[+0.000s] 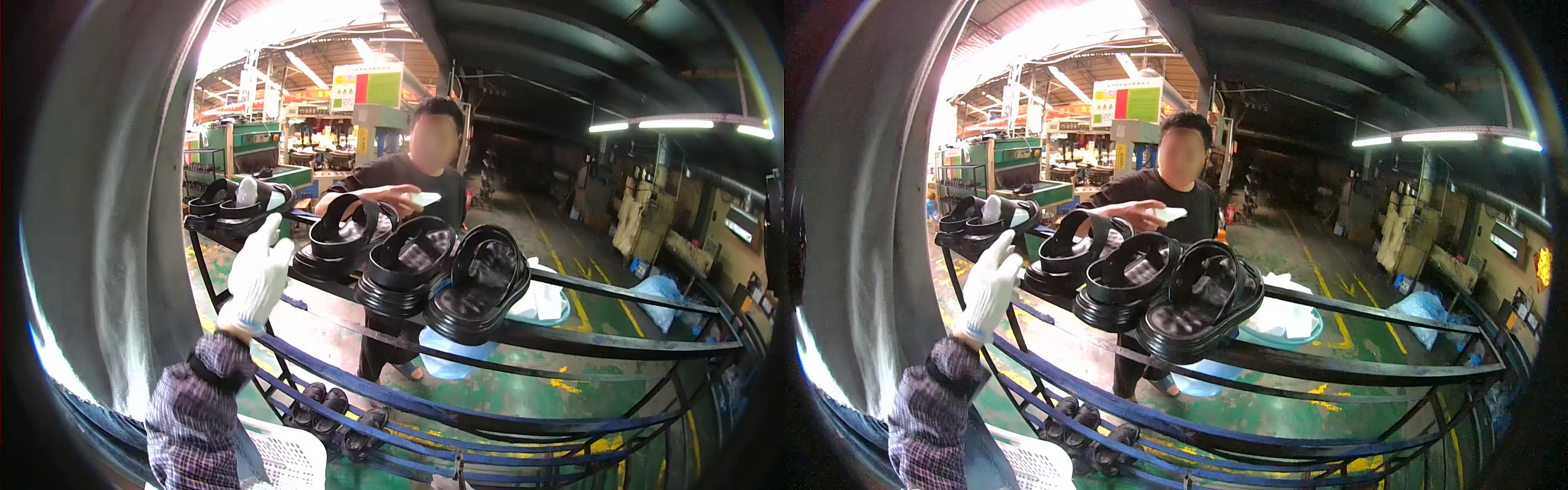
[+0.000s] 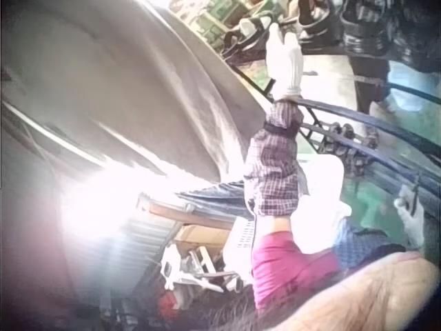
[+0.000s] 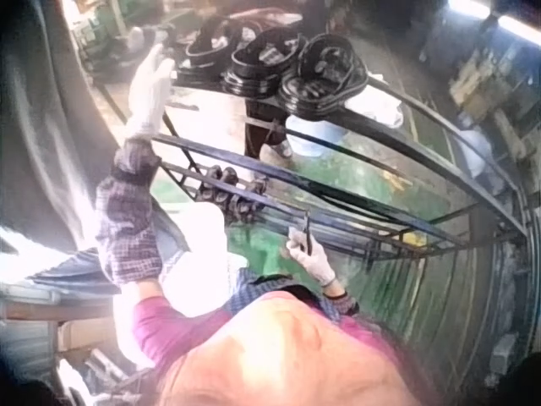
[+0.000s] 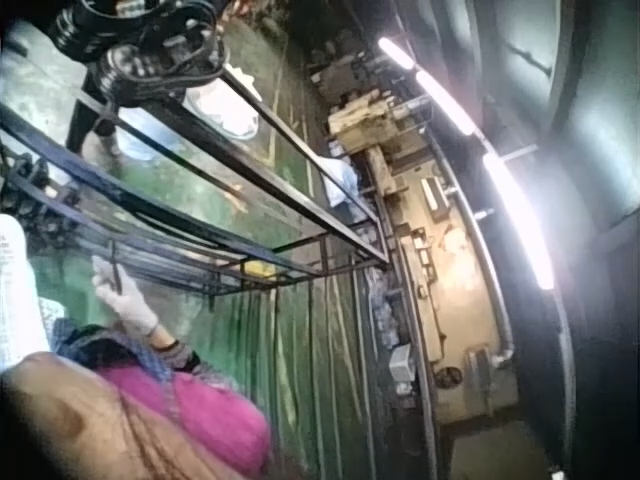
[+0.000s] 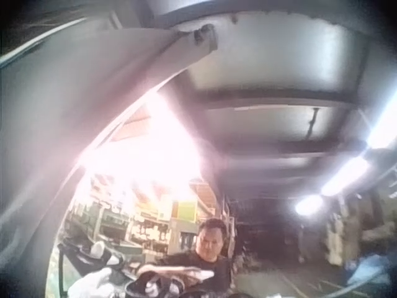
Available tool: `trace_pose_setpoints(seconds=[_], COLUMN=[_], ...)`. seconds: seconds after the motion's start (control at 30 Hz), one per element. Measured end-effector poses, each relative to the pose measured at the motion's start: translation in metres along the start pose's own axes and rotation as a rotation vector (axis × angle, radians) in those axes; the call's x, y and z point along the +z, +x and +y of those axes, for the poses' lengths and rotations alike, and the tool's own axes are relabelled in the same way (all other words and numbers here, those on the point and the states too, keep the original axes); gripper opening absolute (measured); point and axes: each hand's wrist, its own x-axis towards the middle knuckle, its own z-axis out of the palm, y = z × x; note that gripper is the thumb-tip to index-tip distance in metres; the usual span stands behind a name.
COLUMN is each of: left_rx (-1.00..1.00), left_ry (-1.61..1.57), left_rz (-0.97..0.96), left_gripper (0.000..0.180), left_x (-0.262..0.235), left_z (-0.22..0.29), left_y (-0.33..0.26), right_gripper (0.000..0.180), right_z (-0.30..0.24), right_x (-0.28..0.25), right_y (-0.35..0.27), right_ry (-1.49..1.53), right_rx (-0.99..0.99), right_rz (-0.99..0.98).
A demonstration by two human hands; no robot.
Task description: Using a small tool to trim excess material from the soles of finished sandals before placing them in a basket or on a rack.
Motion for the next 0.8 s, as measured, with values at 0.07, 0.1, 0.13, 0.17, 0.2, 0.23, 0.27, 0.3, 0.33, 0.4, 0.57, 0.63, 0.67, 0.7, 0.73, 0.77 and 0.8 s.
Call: trace_pose_setpoints(seconds=[0.07, 0.1, 0.13, 0.17, 0.2, 0.23, 0.27, 0.3, 0.33, 0.4, 0.57, 0.63, 0.67, 0.7, 0.73, 0.77, 0.8], left_rx=[0.091, 0.106, 0.194, 0.019, -0.012, 0.177, 0.163, 0.141, 0.142, 0.149, 0.136, 0.138, 0.141, 0.140, 0.140, 0.141, 0.146], left_ry=[-0.256, -0.439, -0.315, -0.429, -0.303, -0.067, 0.045, 0.152, 0.141, 0.144, 0.168, 0.187, 0.197, 0.206, 0.215, 0.225, 0.229], left_rz=[0.057, 0.001, -0.046, -0.156, -0.313, -0.322, -0.461, -0.602, -0.610, -0.621, -0.623, -0.614, -0.611, -0.609, -0.611, -0.613, -0.621], left_gripper=[0.051, 0.052, 0.053, 0.054, 0.054, 0.048, 0.050, 0.052, 0.052, 0.051, 0.048, 0.048, 0.048, 0.048, 0.048, 0.048, 0.048], left_x=[-0.001, -0.001, -0.015, -0.023, -0.037, -0.045, -0.047, -0.049, -0.039, -0.024, -0.022, -0.021, -0.020, -0.020, -0.020, -0.020, -0.020], left_z=[-0.003, -0.001, -0.014, -0.006, -0.006, -0.009, -0.035, -0.056, -0.075, -0.103, -0.144, -0.157, -0.164, -0.172, -0.176, -0.180, -0.182], left_y=[-0.036, -0.063, -0.092, -0.129, -0.159, -0.192, -0.220, -0.238, -0.234, -0.244, -0.286, -0.296, -0.300, -0.305, -0.310, -0.314, -0.320], right_gripper=[0.058, 0.058, 0.055, 0.055, 0.053, 0.051, 0.050, 0.050, 0.051, 0.053, 0.053, 0.051, 0.050, 0.050, 0.048, 0.046, 0.046], right_z=[-0.007, -0.009, -0.011, 0.016, 0.062, 0.086, 0.076, 0.063, 0.058, 0.036, -0.006, -0.022, -0.023, -0.028, -0.040, -0.048, -0.044], right_x=[-0.003, -0.003, -0.005, -0.009, -0.017, -0.021, -0.019, -0.015, -0.014, -0.004, 0.018, 0.027, 0.030, 0.035, 0.041, 0.045, 0.045], right_y=[-0.002, -0.005, -0.004, 0.000, 0.008, 0.019, 0.018, 0.021, 0.023, 0.015, 0.010, 0.013, 0.014, 0.015, 0.013, 0.012, 0.012], right_ry=[-0.014, -0.022, -0.162, -0.168, -0.179, -0.192, -0.202, -0.213, -0.134, -0.263, -0.277, -0.349, -0.353, -0.352, -0.358, -0.364, -0.362], right_rx=[-0.032, -0.052, -0.112, -0.119, -0.101, -0.084, -0.073, -0.082, -0.057, -0.179, -0.067, -0.012, -0.032, -0.050, -0.032, -0.015, -0.007], right_rz=[-0.032, -0.048, -0.081, -0.086, -0.035, -0.011, -0.106, -0.140, -0.176, -0.224, -0.279, -0.304, -0.310, -0.325, -0.317, -0.308, -0.302])
